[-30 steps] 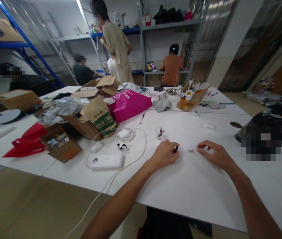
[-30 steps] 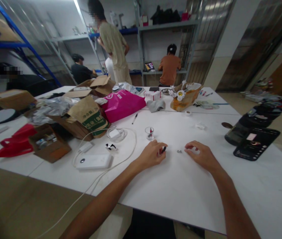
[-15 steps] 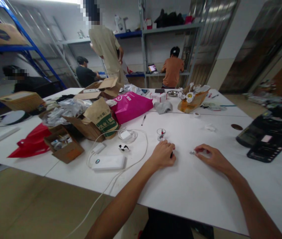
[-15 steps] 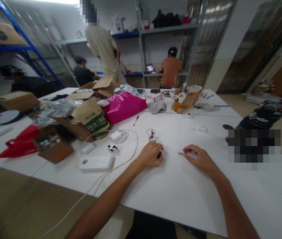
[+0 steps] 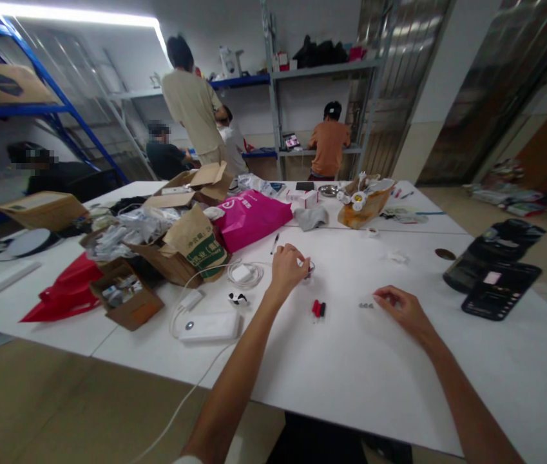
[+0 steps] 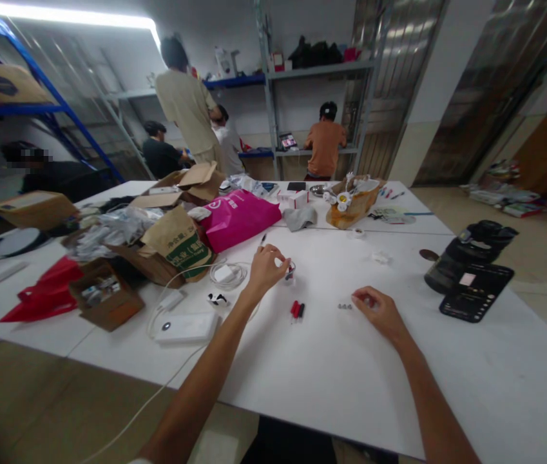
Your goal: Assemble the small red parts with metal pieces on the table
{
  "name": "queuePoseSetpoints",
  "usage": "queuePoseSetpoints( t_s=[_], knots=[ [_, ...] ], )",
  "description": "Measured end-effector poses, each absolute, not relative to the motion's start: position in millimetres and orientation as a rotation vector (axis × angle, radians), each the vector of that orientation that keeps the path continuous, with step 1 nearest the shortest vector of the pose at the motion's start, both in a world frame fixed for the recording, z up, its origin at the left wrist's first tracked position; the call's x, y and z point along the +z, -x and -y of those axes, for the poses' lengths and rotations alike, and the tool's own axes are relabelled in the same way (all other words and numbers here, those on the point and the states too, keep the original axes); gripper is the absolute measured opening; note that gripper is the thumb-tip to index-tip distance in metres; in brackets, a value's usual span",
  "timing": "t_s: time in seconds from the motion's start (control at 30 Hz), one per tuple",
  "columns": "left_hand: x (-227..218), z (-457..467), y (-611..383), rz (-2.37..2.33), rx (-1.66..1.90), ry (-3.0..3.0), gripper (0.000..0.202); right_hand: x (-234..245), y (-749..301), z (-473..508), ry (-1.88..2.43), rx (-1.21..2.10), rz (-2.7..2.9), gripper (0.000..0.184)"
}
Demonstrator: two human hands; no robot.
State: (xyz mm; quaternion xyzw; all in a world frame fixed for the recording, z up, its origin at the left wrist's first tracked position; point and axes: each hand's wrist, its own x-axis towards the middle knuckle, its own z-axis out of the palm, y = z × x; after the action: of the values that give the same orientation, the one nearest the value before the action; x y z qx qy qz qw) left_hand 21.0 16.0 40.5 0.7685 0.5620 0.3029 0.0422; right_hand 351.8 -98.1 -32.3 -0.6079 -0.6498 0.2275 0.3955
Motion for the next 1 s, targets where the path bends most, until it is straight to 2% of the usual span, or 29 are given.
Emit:
queuePoseSetpoints(
  t_s=[0.13,0.27,0.63,0.83,1.0],
  knots=[
    [52.0,-29.1,-32.0,-1.752,0.522,-2.400,0.025,-31.8,-351.9,98.7,1.525,0.578,1.630,0.044],
    [59.0,-35.8,-38.7,-1.734,0.346,-2.337,0.022,-31.9,-352.8,97.8,1.535,0.577,1.632,0.043],
    [62.5,-45.5,-30.7,-1.605,0.323,-2.333,0.017,-30.3,-351.3,97.6,1.546,0.581,1.609,0.045],
    [55.1,-45.0,-27.4,-1.554,0.542,-2.258,0.013,-35.2,-354.7,96.7,1.528,0.580,1.597,0.045],
    [71.4,-24.8,-21.0,-1.387,1.151,-2.127,0.007,-34.5,-351.5,99.5,1.491,0.370,1.490,0.038]
  ],
)
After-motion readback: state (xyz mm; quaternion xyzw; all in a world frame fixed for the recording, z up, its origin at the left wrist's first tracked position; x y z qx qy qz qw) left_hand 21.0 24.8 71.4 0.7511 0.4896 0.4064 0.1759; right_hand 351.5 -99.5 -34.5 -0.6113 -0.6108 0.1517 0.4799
